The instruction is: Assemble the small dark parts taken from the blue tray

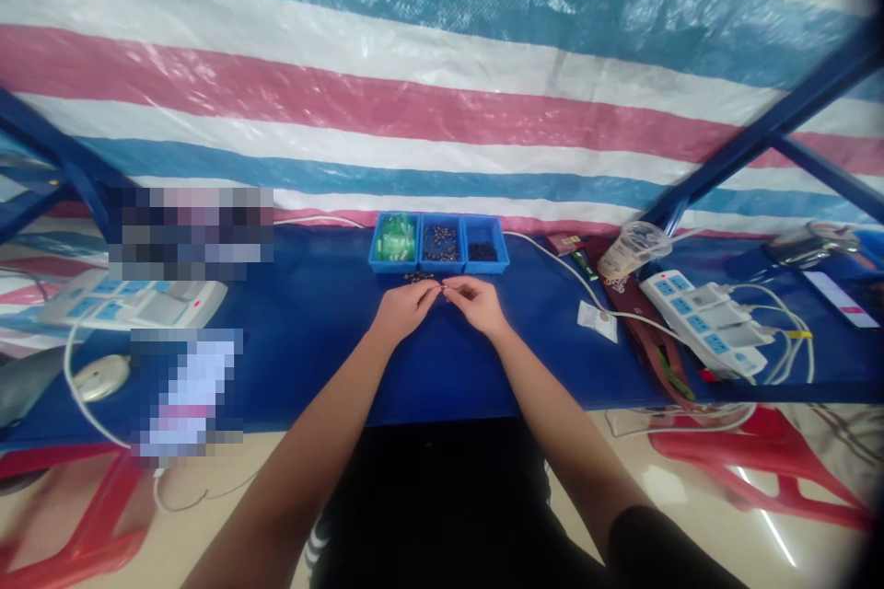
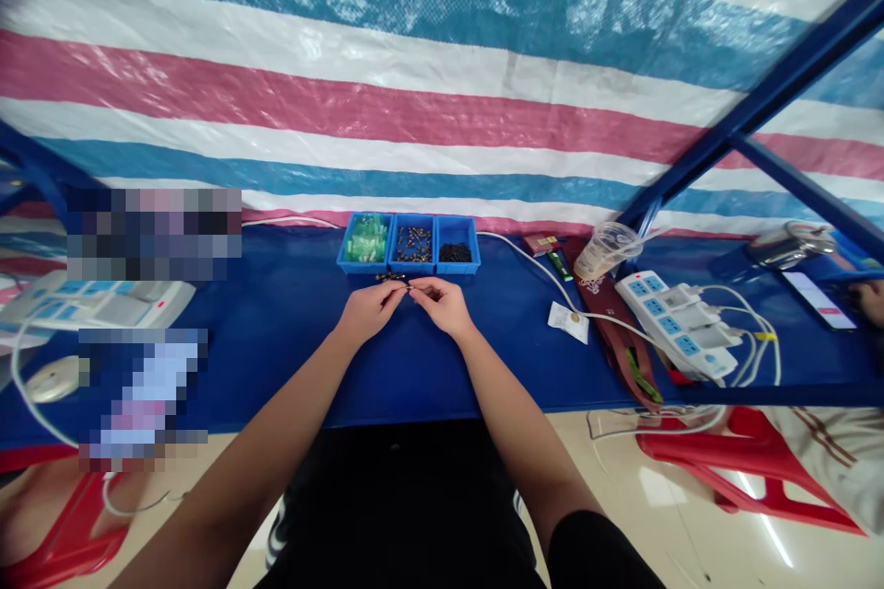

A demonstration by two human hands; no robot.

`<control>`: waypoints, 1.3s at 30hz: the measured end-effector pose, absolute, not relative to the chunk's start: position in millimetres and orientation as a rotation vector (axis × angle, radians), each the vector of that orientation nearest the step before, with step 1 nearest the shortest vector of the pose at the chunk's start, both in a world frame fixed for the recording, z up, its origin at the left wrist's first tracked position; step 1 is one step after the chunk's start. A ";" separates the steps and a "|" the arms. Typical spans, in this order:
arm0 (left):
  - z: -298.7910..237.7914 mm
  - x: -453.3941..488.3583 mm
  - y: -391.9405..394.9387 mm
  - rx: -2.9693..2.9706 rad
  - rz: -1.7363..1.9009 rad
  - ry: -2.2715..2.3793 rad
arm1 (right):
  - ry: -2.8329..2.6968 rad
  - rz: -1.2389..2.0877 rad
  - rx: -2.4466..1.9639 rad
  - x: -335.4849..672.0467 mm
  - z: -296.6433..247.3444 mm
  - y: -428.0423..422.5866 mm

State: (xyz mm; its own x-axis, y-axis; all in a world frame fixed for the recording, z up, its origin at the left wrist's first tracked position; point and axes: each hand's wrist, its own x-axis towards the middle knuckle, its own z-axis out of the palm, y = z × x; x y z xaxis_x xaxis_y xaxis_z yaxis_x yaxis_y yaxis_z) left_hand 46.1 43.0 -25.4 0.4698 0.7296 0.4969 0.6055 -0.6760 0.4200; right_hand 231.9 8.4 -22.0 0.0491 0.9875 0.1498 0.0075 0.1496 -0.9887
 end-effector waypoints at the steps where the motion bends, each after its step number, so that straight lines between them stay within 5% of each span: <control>1: -24.9 46.6 42.8 2.507 0.996 1.184 | -1.241 1.066 -1.123 232.0 -21.6 9.2; 39: -24.9 48.7 45.5 2.433 1.177 1.068 | -1.235 1.069 -1.116 231.8 -13.9 5.3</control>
